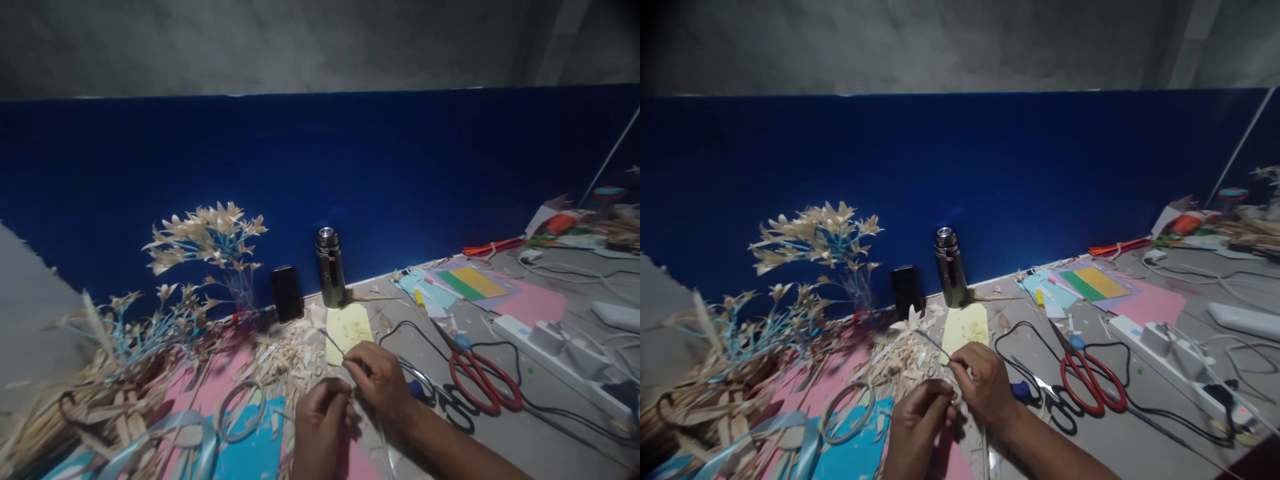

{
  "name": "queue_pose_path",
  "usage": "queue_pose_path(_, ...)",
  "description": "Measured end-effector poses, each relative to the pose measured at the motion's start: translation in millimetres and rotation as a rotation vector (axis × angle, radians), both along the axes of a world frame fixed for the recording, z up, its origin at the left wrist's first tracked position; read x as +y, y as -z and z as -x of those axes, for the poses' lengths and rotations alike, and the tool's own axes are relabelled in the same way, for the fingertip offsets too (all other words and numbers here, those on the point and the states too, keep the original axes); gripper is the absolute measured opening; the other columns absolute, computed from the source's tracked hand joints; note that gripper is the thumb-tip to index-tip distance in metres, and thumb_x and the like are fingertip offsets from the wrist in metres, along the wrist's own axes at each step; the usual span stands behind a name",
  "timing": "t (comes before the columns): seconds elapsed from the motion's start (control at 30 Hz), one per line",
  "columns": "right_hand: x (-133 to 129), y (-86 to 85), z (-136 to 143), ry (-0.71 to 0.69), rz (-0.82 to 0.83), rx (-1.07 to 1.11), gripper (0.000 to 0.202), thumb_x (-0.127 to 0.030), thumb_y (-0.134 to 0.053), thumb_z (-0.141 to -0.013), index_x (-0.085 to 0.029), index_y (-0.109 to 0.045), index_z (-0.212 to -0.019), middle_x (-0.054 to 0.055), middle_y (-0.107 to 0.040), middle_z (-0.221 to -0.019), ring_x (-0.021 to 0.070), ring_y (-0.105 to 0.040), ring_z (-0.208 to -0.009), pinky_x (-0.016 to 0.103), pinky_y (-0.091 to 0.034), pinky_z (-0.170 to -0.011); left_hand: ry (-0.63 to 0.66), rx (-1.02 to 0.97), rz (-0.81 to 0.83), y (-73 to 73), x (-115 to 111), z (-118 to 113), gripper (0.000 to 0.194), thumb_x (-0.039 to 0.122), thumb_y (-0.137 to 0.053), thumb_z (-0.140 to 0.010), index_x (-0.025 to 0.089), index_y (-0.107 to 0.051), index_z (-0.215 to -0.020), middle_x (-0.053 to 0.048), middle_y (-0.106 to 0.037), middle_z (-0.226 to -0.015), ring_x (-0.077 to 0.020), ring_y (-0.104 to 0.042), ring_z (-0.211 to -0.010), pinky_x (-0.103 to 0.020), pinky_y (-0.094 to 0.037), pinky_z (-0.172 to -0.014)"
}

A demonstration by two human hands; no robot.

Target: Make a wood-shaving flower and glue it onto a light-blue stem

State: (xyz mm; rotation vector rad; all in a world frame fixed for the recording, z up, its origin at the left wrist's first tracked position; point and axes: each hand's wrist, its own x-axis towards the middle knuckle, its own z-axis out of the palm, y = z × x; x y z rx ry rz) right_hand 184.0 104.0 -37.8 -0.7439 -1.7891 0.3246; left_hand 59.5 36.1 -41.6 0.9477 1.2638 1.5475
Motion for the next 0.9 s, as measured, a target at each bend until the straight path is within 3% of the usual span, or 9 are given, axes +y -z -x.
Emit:
queue_pose_path(0.1,1,1.4,1,-0.013,-0.005,0.012,0.016,-0.008,-0.06,-0.088,-0.021,-0.066,-0.08,0.001,-0.069,-0.073,0.0168,-0.065,-0.07,0.027,-0.045,-0.066,-0.044,0.178,-0.142,-1.7,1,6,0.008,0.028,-0.074,-0.072,0.02,-0.075,-0.073,-0.006,-0.069,-0.074,-0.0192,-0.064,-0.072,-0.027,-0.051,-0.064)
queue_pose_path(0.23,1,2.0,0,-0.027,0.001,0.005,0.016,-0.007,-0.061,-0.086,-0.021,-0.066,-0.08,0.0,-0.069,-0.073,0.0162,-0.065,-0.07,0.026,-0.045,-0.066,0.054,0.189,-0.076,-4.4,0,11,0.008,0.023,-0.07,-0.074,0.019,-0.072,-0.067,-0.003,-0.063,-0.063,-0.0161,-0.057,-0.06,-0.027,-0.046,-0.056)
queue_pose_path(0.4,1,1.0,0,-0.024,-0.027,0.003,0.016,-0.008,-0.061,-0.087,-0.021,-0.067,-0.08,0.002,-0.07,-0.074,0.0168,-0.065,-0.069,0.026,-0.046,-0.065,0.073,0.164,-0.053,1.4,0,9,0.007,0.019,-0.069,-0.07,0.018,-0.075,-0.066,-0.005,-0.066,-0.067,-0.019,-0.06,-0.064,-0.029,-0.047,-0.06)
queue_pose_path(0.53,0,-0.8,0,-0.029,-0.02,-0.013,0.017,-0.009,-0.059,-0.088,-0.021,-0.067,-0.079,0.002,-0.071,-0.073,0.0176,-0.066,-0.069,0.027,-0.046,-0.065,0.082,0.191,-0.091,-4.7,-2,5,0.008,0.024,-0.071,-0.074,0.02,-0.076,-0.068,-0.006,-0.068,-0.072,-0.0207,-0.061,-0.069,-0.03,-0.048,-0.063)
queue_pose_path(0.63,-1,-2.1,-1,-0.042,-0.021,-0.009,0.017,-0.011,-0.057,-0.09,-0.021,-0.067,-0.08,0.003,-0.071,-0.074,0.0183,-0.067,-0.07,0.028,-0.047,-0.066,0.07,0.166,-0.119,-10.6,-4,2,0.018,0.037,-0.072,-0.077,0.021,-0.075,-0.071,-0.006,-0.066,-0.074,-0.0205,-0.059,-0.07,-0.029,-0.048,-0.063)
queue_pose_path(0.73,-1,-4.1,-1,-0.051,-0.03,-0.002,0.017,-0.011,-0.058,-0.091,-0.021,-0.067,-0.081,0.004,-0.072,-0.075,0.0187,-0.067,-0.071,0.029,-0.048,-0.067,0.049,0.023,-0.026,-8.9,-5,0,0.025,0.045,-0.072,-0.078,0.02,-0.072,-0.076,-0.001,-0.059,-0.068,-0.0154,-0.053,-0.059,-0.026,-0.046,-0.055)
queue_pose_path(0.83,-1,-5.8,-2,-0.064,-0.036,0.015,0.016,-0.009,-0.06,-0.09,-0.02,-0.067,-0.083,0.004,-0.072,-0.076,0.0184,-0.067,-0.072,0.028,-0.049,-0.068,0.015,-0.04,0.038,-5.8,-3,2,0.023,0.042,-0.072,-0.08,0.022,-0.071,-0.092,0.006,-0.049,-0.06,-0.0111,-0.045,-0.049,-0.022,-0.041,-0.048)
queue_pose_path(0.9,-2,-5.8,-2,-0.073,-0.038,0.02,0.015,-0.009,-0.06,-0.091,-0.02,-0.068,-0.084,0.004,-0.072,-0.077,0.0183,-0.068,-0.072,0.028,-0.049,-0.069,-0.032,-0.002,0.028,-7.9,-3,5,0.031,0.036,-0.075,-0.078,0.025,-0.069,-0.107,0.005,-0.055,-0.066,-0.0122,-0.051,-0.054,-0.023,-0.045,-0.052)
